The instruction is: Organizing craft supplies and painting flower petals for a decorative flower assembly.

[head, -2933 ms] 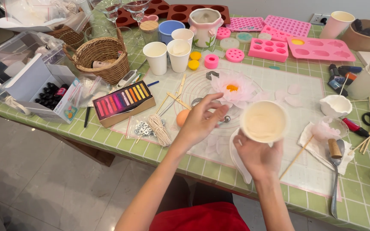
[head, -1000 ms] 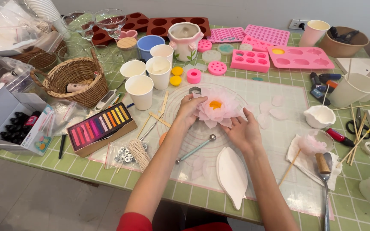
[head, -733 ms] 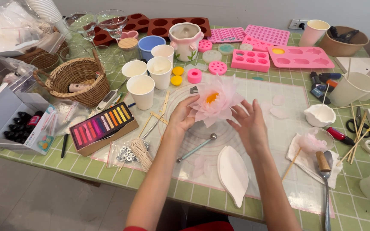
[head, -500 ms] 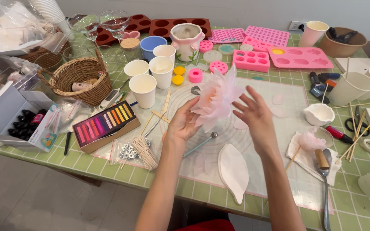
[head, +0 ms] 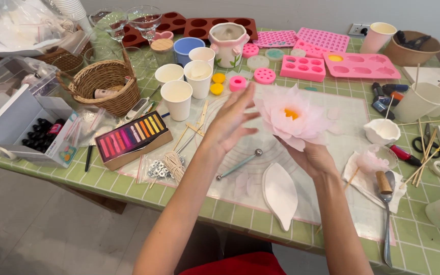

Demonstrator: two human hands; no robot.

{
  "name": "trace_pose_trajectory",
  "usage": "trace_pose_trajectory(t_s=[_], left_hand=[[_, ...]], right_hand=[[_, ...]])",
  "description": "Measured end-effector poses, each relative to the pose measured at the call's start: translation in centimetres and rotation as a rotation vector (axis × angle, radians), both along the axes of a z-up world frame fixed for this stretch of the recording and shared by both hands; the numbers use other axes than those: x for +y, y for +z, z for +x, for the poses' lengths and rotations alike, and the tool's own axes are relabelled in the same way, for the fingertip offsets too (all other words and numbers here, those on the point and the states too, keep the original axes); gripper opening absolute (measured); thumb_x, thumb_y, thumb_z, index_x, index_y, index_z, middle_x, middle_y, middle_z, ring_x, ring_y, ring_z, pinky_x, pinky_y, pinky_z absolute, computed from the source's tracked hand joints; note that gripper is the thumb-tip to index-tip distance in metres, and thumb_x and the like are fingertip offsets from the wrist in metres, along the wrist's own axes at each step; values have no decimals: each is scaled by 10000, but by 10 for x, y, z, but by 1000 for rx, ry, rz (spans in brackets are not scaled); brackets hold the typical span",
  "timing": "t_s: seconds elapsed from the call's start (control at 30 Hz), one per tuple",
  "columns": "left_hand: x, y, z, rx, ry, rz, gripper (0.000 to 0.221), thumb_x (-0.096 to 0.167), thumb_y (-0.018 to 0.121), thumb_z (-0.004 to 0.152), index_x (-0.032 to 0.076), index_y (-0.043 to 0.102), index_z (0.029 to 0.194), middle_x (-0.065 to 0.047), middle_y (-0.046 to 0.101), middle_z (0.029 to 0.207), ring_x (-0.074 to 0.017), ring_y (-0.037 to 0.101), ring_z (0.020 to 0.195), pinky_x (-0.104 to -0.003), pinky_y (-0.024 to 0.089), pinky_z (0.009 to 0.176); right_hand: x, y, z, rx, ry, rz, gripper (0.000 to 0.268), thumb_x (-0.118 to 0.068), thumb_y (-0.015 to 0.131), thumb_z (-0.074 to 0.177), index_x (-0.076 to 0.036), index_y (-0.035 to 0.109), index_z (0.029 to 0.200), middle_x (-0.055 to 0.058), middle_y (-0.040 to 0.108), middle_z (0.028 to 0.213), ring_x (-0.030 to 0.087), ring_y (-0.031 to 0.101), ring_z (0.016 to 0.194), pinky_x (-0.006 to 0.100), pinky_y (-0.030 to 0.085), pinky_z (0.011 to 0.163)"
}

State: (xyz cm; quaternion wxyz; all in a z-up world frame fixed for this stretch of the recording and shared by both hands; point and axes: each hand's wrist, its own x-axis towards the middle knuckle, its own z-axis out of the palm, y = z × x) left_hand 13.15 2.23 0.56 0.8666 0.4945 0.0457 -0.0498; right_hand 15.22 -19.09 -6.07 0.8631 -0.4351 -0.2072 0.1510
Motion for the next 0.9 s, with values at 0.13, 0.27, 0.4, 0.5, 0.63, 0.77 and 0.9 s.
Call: trace_pose_trajectory(t_s=[0.13, 0.27, 0.4, 0.5, 0.63, 0.77, 0.9], left_hand=[[18, -54, -13, -483, 306, 685, 351, 291, 734, 941, 62, 698, 1204, -51, 752, 1075, -145, 683, 916, -314, 552, 814], [8, -104, -48, -261, 160, 1269, 155, 192, 756, 839, 104, 775, 966, -100, 743, 817, -232, 711, 766, -368, 537, 756], [-2, -122, -63, -368, 134, 1483, 168, 213, 827, 748, 80, 792, 844, -163, 745, 778, -315, 708, 823, -457, 478, 828], [-5, -123, -63, -295, 102, 1479, 174, 220, 832, 740, 69, 785, 813, -158, 746, 760, -311, 709, 813, -452, 481, 823], [-1, -118, -57, -191, 112, 1352, 163, 212, 830, 757, 68, 771, 807, -121, 742, 755, -259, 716, 769, -398, 518, 743], [0, -108, -38, -211, 319, 875, 132, 141, 815, 809, 32, 750, 843, -68, 721, 730, -167, 666, 662, -305, 520, 592], [-12, -98, -14, -260, 491, 369, 136, 90, 753, 880, -25, 681, 893, -53, 718, 745, -112, 691, 593, -239, 544, 518]], right_hand=[[-5, -26, 10, 99, 75, 158, 726, -220, 786, 885, -22, 455, 1500, 171, 543, 1491, 339, 545, 1363, 462, 438, 1179], [-7, -41, 10, 129, 147, 149, 797, -111, 820, 824, -54, 416, 1509, 186, 491, 1514, 373, 492, 1388, 451, 411, 1183], [-9, -47, 7, 150, 240, 275, 894, -84, 843, 817, -62, 357, 1567, 214, 434, 1576, 345, 446, 1424, 427, 386, 1194], [-11, -52, 9, 179, 276, 350, 907, -101, 847, 842, -46, 342, 1593, 219, 414, 1598, 324, 419, 1453, 430, 364, 1205], [-8, -48, 3, 200, 291, 379, 899, -121, 851, 842, -44, 349, 1583, 201, 420, 1587, 312, 395, 1486, 454, 347, 1215], [1, -44, -5, 116, 188, 266, 869, -163, 848, 831, -63, 372, 1552, 161, 454, 1553, 352, 398, 1484, 512, 342, 1226], [12, -35, -13, 24, 82, 164, 812, -199, 828, 845, -87, 400, 1527, 128, 502, 1505, 440, 433, 1449, 572, 351, 1208]])
